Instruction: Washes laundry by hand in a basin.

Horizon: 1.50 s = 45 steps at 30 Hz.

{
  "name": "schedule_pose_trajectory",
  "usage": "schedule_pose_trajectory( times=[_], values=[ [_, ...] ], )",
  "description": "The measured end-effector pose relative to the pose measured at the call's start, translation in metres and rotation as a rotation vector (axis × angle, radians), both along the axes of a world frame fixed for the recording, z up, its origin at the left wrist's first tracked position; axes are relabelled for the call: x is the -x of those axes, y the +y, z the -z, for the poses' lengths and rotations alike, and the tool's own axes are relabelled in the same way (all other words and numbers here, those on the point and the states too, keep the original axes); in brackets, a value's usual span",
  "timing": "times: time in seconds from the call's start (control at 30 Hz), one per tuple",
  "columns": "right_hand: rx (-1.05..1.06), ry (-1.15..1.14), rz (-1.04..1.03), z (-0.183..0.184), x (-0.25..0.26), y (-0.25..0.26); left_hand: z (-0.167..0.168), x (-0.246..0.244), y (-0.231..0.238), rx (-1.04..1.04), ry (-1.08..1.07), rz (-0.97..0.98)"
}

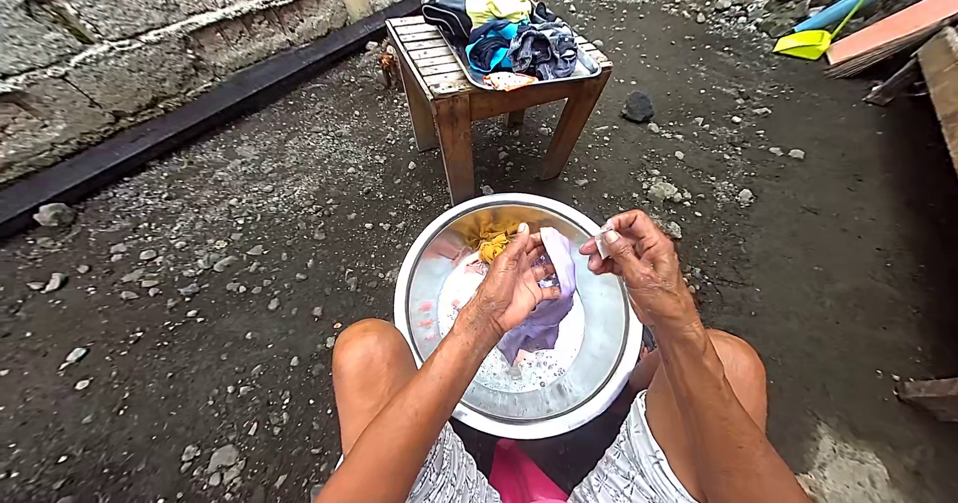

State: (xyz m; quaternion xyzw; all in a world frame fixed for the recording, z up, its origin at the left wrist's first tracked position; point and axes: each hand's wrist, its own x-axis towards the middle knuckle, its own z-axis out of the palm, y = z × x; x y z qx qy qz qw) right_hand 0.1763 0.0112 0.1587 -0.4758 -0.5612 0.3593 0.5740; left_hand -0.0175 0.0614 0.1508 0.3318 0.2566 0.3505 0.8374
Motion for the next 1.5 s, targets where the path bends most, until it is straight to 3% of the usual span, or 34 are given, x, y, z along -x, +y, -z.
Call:
schedule_pose_trajectory(
  times=[0.07,0.3,0.43,0.5,0.63,0.73,0.93,1.23,1.5],
  values=[
    [0.065,0.138,-0.099,0.008,0.002,0.004,-0.002,-0.002,0.001,-0.001,-0.115,-0.087],
    [0.016,0.065,-0.320,0.038,0.025,0.012,-0.017,-0.004,-0.002,0.004,-0.286,-0.369],
    [-0.072,-0.051,-0.196,0.053,0.041,0.018,-0.021,-0.002,-0.003,-0.005,-0.313,-0.394],
    [-0.101,0.091,-0.174,0.052,0.035,0.023,-0.021,0.000,-0.001,-0.159,-0.148,-0.384],
    [-0.124,0.411,-0.362,0.035,0.014,0.026,-0.001,0.013,0.022,-0.688,0.512,-0.347],
    [-0.120,0.532,-0.541,0.027,0.014,0.022,0.014,0.010,0.022,-0.788,0.762,-0.269],
    [-0.111,0.565,-0.677,0.036,0.011,0.020,-0.004,0.014,0.008,-0.872,1.021,-0.066],
    [-0.123,0.627,-0.557,0.039,-0.016,0.017,-0.014,0.048,0.022,-0.850,0.523,0.027],
    [-0.134,0.658,-0.647,0.030,-0.010,0.011,-0.014,0.039,0.011,-0.419,0.028,0.138]
  ],
)
